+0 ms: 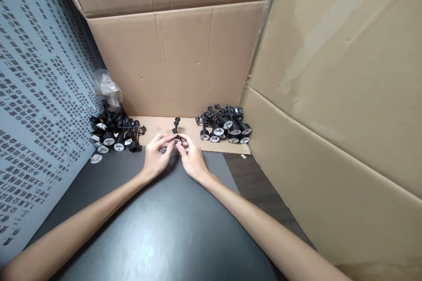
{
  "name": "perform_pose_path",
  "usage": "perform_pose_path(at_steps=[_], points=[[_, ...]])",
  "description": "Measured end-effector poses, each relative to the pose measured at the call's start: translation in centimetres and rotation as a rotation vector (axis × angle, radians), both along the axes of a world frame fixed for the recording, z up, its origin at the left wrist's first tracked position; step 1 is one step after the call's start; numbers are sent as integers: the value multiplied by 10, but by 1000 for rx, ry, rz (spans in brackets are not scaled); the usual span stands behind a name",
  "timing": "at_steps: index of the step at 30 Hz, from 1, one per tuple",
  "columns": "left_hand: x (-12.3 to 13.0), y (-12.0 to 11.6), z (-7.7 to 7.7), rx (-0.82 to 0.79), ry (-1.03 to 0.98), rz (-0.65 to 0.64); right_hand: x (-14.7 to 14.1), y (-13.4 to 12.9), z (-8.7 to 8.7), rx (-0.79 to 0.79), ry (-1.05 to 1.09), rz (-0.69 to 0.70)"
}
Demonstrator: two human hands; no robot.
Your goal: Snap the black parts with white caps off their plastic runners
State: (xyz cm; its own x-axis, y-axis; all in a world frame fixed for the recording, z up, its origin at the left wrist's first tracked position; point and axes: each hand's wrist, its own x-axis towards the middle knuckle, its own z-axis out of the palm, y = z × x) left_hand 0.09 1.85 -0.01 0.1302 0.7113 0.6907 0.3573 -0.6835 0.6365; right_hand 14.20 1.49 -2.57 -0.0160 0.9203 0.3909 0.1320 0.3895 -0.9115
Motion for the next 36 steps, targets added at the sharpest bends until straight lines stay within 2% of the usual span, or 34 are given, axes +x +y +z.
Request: perform_pose_path(at_steps=[13,20,36], points=[[0,-2,1,18,91,25,-1,0,0,52,-119,-127],[1,-3,2,10,64,6,0,-1,1,35,-118,-114],[1,0,2,-57,-1,-3,-2,-5,9,96,20,-132]])
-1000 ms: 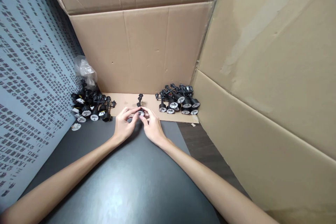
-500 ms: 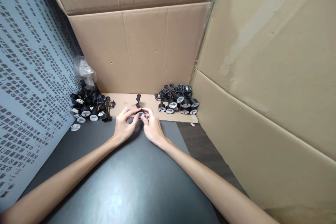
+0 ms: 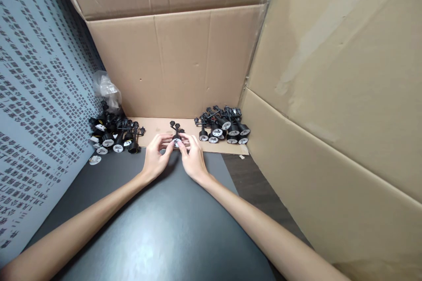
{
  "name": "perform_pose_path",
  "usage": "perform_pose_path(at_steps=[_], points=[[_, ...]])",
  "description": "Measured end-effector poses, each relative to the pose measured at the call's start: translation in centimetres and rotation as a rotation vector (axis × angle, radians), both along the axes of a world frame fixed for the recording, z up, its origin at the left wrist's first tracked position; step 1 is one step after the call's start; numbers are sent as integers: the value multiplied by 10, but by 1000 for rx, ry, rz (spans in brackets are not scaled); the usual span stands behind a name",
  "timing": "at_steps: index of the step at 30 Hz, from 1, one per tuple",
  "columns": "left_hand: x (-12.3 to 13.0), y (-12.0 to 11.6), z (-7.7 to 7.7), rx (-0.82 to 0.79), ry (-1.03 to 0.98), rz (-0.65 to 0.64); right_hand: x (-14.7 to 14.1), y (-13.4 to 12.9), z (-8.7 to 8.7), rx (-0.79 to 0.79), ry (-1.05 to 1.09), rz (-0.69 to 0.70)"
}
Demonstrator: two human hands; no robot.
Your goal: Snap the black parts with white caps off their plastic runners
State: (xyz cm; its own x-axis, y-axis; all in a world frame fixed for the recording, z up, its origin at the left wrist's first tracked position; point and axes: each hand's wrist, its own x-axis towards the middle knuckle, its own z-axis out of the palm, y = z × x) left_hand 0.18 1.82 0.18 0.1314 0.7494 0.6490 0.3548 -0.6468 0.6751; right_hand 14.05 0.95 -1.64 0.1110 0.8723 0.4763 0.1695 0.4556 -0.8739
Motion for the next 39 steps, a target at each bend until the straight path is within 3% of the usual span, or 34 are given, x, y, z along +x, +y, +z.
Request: perform_pose_path(at_steps=[6,17,31,39], points=[[-1,-2,2,31,83,-49,0,1,-2,-8,44,120],[-1,1,0,37,-6,-7,-1,10,-12,-114,132,200],[-2,2,-4,24,-26,-30,3,2,-4,-116,78,153],[1,1,-2,15,-44,-1,2,11,-12,-154,119,213]])
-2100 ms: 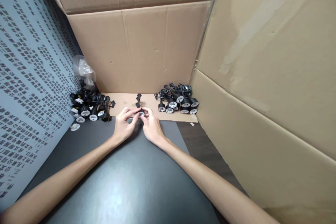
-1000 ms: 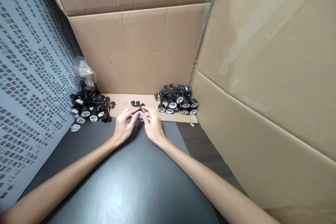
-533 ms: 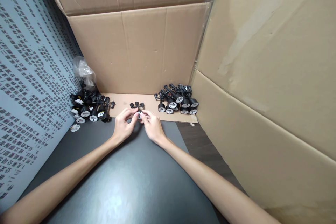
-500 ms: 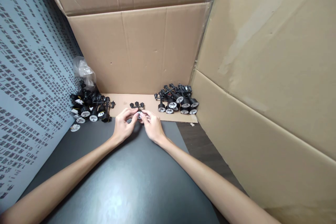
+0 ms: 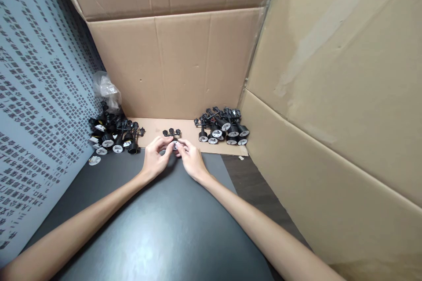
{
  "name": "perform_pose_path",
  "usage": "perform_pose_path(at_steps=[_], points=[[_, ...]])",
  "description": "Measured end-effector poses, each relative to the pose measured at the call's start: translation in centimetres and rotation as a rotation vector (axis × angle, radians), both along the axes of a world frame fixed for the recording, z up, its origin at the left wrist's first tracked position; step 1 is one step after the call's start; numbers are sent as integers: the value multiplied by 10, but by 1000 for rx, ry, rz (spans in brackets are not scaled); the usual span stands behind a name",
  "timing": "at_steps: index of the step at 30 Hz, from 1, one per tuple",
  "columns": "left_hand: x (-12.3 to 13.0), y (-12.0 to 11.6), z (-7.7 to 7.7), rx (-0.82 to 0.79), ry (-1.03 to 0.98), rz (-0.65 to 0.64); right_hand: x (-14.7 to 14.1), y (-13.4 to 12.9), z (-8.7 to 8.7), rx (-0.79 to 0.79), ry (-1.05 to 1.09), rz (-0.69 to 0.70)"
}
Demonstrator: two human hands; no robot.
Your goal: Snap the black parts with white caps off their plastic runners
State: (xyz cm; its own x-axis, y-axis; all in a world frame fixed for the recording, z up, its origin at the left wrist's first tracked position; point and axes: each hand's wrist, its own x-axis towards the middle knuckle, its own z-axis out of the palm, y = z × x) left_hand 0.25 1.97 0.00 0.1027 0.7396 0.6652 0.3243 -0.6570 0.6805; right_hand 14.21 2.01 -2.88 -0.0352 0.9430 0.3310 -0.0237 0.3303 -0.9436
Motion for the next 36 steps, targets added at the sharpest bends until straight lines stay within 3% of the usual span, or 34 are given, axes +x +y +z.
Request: perform_pose_path(at_steps=[11,22,36], points=[[-2,3,-1,-105,-39,-46,0,1,-2,-1,25,69],[-1,0,1,-47,24,-23,3,4,-8,-32,17,58],[0,1,-2,-1,-5,-10,1,1,0,-40,53,75]])
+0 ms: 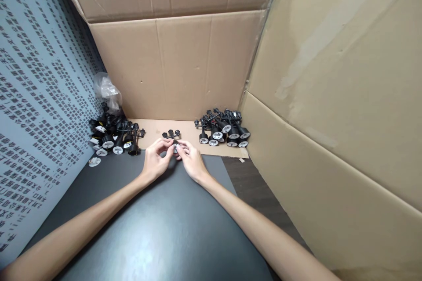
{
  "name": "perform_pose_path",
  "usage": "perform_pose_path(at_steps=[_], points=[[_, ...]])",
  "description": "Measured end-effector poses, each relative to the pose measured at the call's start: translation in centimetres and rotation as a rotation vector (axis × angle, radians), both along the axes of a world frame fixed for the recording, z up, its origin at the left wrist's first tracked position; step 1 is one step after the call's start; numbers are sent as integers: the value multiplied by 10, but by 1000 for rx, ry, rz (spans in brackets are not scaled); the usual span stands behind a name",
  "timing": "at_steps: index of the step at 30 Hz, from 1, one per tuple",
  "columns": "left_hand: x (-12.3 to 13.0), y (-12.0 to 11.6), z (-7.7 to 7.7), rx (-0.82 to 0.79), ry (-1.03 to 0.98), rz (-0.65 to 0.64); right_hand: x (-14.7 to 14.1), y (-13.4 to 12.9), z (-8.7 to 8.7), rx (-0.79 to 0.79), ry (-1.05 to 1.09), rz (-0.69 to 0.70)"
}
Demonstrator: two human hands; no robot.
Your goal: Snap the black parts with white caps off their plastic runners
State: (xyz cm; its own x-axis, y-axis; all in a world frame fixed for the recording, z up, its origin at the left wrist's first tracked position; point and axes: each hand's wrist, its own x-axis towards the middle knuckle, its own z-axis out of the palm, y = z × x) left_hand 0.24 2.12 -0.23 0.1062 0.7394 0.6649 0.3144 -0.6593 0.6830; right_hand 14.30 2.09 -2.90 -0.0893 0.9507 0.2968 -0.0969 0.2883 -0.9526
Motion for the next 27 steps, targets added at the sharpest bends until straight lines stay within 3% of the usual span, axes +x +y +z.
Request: perform_pose_path(at_steps=[7,14,20,27], points=[[1,-1,-1,11,26,-20,3,5,-8,28,-76,-57],[-2,-1,-4,69,159,-24,5,4,-5,-3,-210,-143],[-3,-3,-1,143,235,6,3,4,-4,-28,-212,-143],[-1,-4,-2,111,168,9,3,2,-1,-35,-255,-116]])
